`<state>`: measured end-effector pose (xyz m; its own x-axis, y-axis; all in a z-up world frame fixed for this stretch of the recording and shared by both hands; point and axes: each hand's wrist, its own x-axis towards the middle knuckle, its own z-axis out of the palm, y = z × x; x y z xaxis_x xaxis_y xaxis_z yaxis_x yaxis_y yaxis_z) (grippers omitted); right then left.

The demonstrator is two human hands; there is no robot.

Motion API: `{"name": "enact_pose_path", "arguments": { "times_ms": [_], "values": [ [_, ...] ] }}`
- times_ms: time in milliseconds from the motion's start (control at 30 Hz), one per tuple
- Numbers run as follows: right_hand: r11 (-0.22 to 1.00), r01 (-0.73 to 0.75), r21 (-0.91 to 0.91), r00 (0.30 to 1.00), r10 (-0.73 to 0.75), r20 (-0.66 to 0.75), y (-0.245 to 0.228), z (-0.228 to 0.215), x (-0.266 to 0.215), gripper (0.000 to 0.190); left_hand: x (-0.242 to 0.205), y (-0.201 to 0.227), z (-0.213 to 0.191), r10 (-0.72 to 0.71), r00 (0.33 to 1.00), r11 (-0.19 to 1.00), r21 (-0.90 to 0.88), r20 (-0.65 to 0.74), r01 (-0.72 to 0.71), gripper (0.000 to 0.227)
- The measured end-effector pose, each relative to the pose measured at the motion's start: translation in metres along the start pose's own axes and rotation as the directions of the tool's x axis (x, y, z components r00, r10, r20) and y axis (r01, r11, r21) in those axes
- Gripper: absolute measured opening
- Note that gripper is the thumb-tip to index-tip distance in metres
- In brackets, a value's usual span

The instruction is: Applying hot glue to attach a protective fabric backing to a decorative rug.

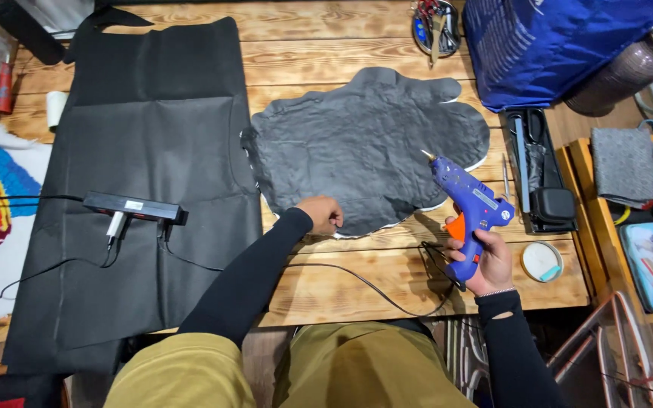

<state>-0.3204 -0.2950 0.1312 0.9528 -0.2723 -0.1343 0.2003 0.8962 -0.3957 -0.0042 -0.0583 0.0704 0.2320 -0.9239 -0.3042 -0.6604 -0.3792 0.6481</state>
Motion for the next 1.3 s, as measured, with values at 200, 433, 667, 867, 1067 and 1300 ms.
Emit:
{"name": "enact_pose_path", "arguments": {
  "times_ms": [200, 433, 667, 867, 1067, 1300],
  "values": [
    [0.994, 0.066, -0.092, 0.997, -0.063, 0.035, -0.006, 0.013, -0.015, 0.085, 0.019, 0.000, 0.005, -0.008, 0.997, 0.994, 0.114, 0.082, -0.001, 0.015],
    [0.982, 0.139, -0.126, 0.990, -0.135, 0.034, 0.001, 0.022, -0.025, 0.095, 0.034, 0.041, 0.018, 0.046, 0.998, 0.999, -0.007, -0.030, -0.046, 0.026],
    [0.968, 0.107, -0.225, 0.985, -0.134, -0.111, 0.011, 0.019, -0.034, 0.088, 0.107, 0.145, 0.068, 0.154, 0.987, 0.550, -0.826, -0.045, -0.124, 0.051],
    [0.988, 0.153, -0.023, 0.987, -0.153, -0.039, 0.007, -0.004, -0.045, 0.057, 0.090, 0.238, 0.063, 0.147, 0.982, 0.448, -0.893, 0.118, 0.040, 0.048],
    [0.976, 0.156, 0.155, 0.974, -0.126, -0.187, 0.001, 0.001, -0.071, 0.053, 0.093, 0.197, 0.097, 0.312, 0.950, 0.495, -0.854, 0.005, -0.159, 0.044],
    [0.957, 0.234, 0.170, 0.943, -0.182, -0.277, 0.002, -0.056, -0.110, 0.053, 0.113, 0.127, 0.088, -0.180, 0.951, 0.856, -0.517, -0.251, 0.025, 0.028]
  ]
}}
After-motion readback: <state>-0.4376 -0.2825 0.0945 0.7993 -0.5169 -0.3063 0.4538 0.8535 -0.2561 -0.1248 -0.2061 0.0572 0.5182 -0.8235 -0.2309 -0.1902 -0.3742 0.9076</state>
